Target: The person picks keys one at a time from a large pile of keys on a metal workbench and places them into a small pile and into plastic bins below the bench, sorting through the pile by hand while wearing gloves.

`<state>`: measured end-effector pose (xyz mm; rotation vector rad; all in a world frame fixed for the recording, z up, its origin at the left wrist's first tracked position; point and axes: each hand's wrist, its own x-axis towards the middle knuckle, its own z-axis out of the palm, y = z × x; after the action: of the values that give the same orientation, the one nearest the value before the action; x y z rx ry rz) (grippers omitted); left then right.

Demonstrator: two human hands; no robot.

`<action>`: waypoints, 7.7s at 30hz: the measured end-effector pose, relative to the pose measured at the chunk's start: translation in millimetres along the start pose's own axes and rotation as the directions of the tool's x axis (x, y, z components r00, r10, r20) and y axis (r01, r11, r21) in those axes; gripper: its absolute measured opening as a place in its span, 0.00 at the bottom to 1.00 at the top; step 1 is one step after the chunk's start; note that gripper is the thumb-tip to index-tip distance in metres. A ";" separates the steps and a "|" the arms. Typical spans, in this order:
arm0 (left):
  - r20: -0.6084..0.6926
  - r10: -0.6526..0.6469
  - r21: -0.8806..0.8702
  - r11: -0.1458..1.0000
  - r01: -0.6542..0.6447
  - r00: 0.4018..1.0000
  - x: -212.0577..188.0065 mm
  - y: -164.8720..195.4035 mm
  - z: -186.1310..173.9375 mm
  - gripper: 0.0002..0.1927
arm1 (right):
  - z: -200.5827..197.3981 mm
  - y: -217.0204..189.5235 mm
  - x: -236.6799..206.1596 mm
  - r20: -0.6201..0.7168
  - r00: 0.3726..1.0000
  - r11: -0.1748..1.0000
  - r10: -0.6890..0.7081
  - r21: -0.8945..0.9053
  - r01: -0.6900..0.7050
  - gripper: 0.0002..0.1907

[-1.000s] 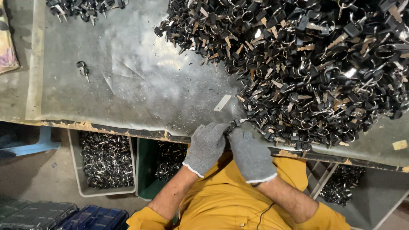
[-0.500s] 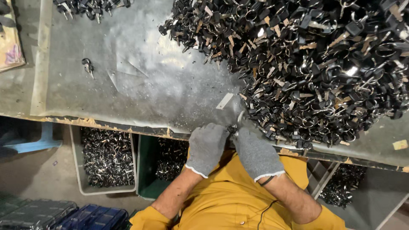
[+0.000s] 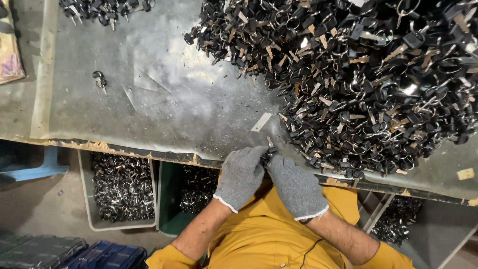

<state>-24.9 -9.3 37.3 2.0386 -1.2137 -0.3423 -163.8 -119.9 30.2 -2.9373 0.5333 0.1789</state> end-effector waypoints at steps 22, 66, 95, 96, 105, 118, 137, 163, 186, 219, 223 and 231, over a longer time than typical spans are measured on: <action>0.014 0.037 0.150 0.988 -0.038 0.999 -10.6 -13.1 10.7 0.06 | -13.9 0.3 19.5 0.179 0.974 0.972 0.136 0.167 -0.167 0.11; -0.071 0.050 0.242 0.970 -0.031 0.996 -2.1 -7.5 7.9 0.05 | -11.5 7.4 18.2 0.055 0.986 0.962 0.155 0.217 -0.163 0.11; -0.187 0.293 -0.071 0.948 -0.310 0.938 73.1 -4.6 6.4 0.13 | -5.7 4.6 15.3 -0.050 0.993 0.948 0.104 0.307 -0.084 0.19; -0.139 0.279 -0.072 0.954 -0.291 0.950 83.3 -1.7 8.0 0.12 | -3.0 6.3 14.6 -0.062 0.994 0.951 0.088 0.303 -0.065 0.19; 0.001 0.334 0.207 0.922 -0.327 0.943 48.5 7.0 13.1 0.05 | 6.4 19.0 9.6 0.111 0.978 0.882 0.176 0.424 -0.206 0.18; -0.049 -0.077 0.070 0.994 0.080 0.996 16.5 -13.2 3.3 0.12 | -17.8 17.9 22.8 0.114 0.983 0.888 0.148 0.423 -0.182 0.17; -0.097 0.132 0.298 0.950 -0.097 0.987 -0.8 -21.2 13.5 0.03 | -6.7 3.8 13.0 0.049 0.987 0.975 0.152 0.157 -0.158 0.14; -0.049 0.018 0.378 0.926 0.002 0.999 52.9 16.3 8.5 0.12 | -1.1 19.2 10.4 0.032 0.994 0.902 0.101 0.418 -0.105 0.36; 0.000 0.193 0.228 0.955 -0.188 0.981 12.9 -15.5 18.3 0.08 | -9.8 -7.2 33.4 0.220 0.933 0.947 0.284 0.088 -0.309 0.09; 0.114 0.011 0.171 0.985 -0.030 0.993 23.1 -23.7 7.5 0.02 | 8.1 -0.3 35.7 0.184 0.948 0.962 0.260 0.042 -0.272 0.12; 0.086 0.132 0.220 0.964 -0.148 0.987 19.6 -21.8 10.8 0.07 | 12.8 -3.0 36.9 0.090 0.977 0.981 0.191 -0.035 -0.189 0.17; -0.046 -0.110 -0.019 0.994 0.110 0.993 22.8 -11.5 3.4 0.22 | -15.0 0.3 22.4 0.023 0.991 0.992 0.129 0.001 -0.129 0.11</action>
<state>-7.4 -26.7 29.8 2.0928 -1.0696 -0.3539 -141.7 -130.3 41.6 -2.8958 0.7200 0.2258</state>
